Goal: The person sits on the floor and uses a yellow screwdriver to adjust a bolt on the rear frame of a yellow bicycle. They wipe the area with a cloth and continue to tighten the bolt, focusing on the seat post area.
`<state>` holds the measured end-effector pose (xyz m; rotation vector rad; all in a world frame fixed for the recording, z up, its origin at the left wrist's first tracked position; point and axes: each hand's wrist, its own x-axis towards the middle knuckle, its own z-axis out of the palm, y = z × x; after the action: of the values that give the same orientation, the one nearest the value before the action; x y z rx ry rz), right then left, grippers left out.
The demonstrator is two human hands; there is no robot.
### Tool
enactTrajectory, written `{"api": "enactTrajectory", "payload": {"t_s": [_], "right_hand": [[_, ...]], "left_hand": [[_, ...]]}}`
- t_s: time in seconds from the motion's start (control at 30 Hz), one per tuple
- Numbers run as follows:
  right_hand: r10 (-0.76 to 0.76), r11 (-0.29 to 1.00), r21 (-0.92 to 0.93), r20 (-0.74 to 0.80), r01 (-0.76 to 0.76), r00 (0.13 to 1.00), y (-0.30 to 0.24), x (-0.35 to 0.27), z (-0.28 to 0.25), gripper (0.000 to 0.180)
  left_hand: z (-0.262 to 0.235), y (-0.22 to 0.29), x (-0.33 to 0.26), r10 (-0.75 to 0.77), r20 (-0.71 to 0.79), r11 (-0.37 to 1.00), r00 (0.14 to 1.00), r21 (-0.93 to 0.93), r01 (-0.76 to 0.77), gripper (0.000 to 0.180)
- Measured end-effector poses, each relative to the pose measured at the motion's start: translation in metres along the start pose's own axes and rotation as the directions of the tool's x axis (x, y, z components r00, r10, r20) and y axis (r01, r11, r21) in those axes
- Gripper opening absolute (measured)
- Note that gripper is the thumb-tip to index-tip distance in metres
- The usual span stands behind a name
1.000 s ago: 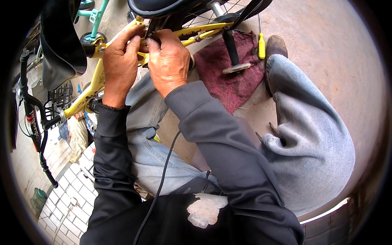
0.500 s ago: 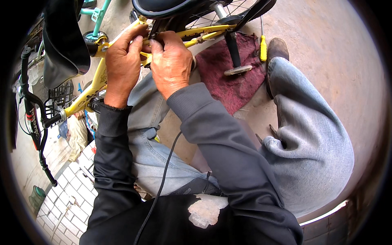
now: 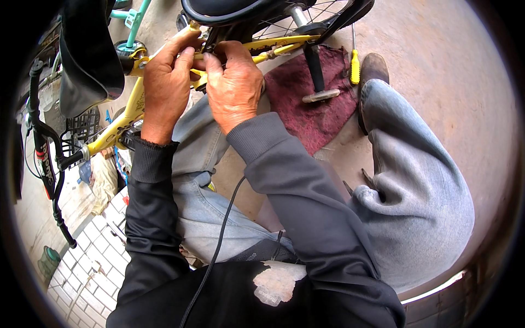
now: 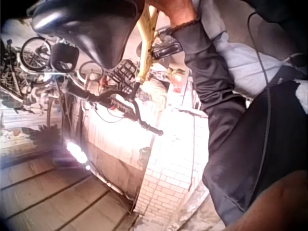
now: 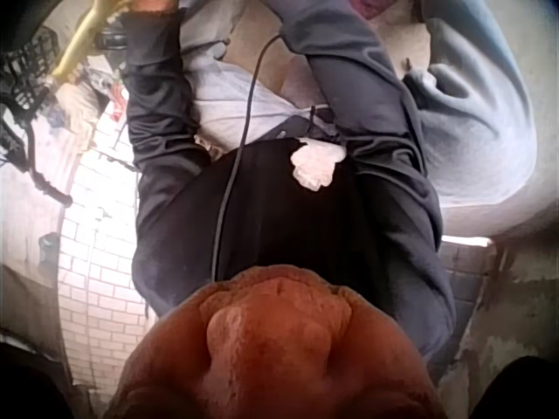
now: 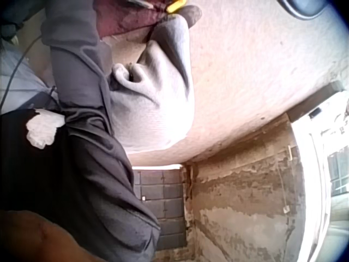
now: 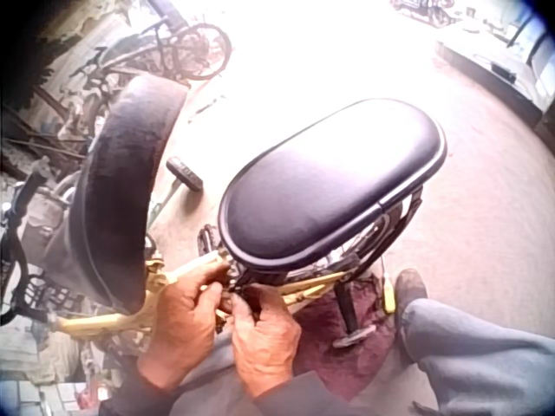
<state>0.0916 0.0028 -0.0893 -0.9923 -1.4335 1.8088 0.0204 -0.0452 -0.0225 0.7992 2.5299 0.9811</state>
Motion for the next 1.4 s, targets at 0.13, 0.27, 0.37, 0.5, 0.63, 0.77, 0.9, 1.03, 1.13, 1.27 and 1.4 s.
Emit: {"api": "enactTrajectory", "payload": {"t_s": [0.13, 0.27, 0.37, 0.5, 0.63, 0.77, 0.9, 1.03, 1.13, 1.27, 1.4], "right_hand": [[-0.030, 0.998, -0.053, -0.018, 0.029, 0.999, 0.005, 0.000, 0.002, 0.013], [-0.056, 0.993, -0.105, -0.034, 0.052, 0.998, 0.005, 0.000, 0.003, 0.010], [-0.058, 0.990, -0.132, -0.007, 0.056, 0.998, 0.003, 0.000, 0.002, 0.010], [0.096, 0.994, -0.058, 0.036, -0.094, 0.995, -0.004, -0.001, 0.002, 0.012], [0.084, 0.996, -0.008, 0.002, -0.084, 0.996, -0.003, -0.001, 0.003, 0.015], [0.000, 1.000, 0.028, -0.022, 0.000, 1.000, -0.005, 0.003, 0.002, 0.015], [-0.045, 0.998, -0.044, -0.026, 0.043, 0.999, -0.002, 0.003, 0.003, 0.015], [-0.096, 0.990, -0.112, -0.033, 0.091, 0.995, 0.000, 0.003, 0.003, 0.013], [-0.027, 0.989, -0.146, -0.039, 0.021, 0.999, -0.004, 0.002, 0.003, 0.014], [0.270, 0.963, 0.009, 0.029, -0.271, 0.962, -0.008, 0.001, 0.004, 0.015], [0.114, 0.993, -0.007, -0.032, -0.115, 0.993, -0.010, -0.002, 0.004, 0.013]], "left_hand": [[-0.001, 0.003, 0.002, -0.023, 0.017, 0.999, 1.000, -0.037, 0.023, 0.029], [-0.001, 0.003, 0.003, -0.029, 0.025, 0.998, 0.999, -0.060, 0.031, 0.027], [-0.001, 0.003, 0.002, -0.056, 0.038, 0.992, 0.998, -0.114, 0.060, 0.027], [-0.002, 0.000, 0.002, -0.058, 0.046, 0.995, 0.997, -0.080, 0.061, 0.026], [0.000, -0.001, 0.001, -0.083, 0.025, 0.990, 0.996, -0.112, 0.085, 0.025], [0.000, -0.002, 0.002, -0.049, 0.022, 0.989, 0.999, -0.140, 0.052, 0.027], [0.000, -0.002, 0.001, -0.057, 0.029, 0.989, 0.998, -0.136, 0.061, 0.024], [0.000, 0.000, 0.000, -0.074, 0.036, 0.984, 0.997, -0.160, 0.079, 0.024], [0.000, 0.000, 0.000, -0.081, 0.044, 0.983, 0.996, -0.162, 0.087, 0.024], [0.000, 0.003, 0.000, -0.097, 0.024, 0.982, 0.995, -0.160, 0.099, 0.025], [-0.002, -0.001, 0.000, -0.049, 0.034, 0.992, 0.998, -0.111, 0.053, 0.029]]}}
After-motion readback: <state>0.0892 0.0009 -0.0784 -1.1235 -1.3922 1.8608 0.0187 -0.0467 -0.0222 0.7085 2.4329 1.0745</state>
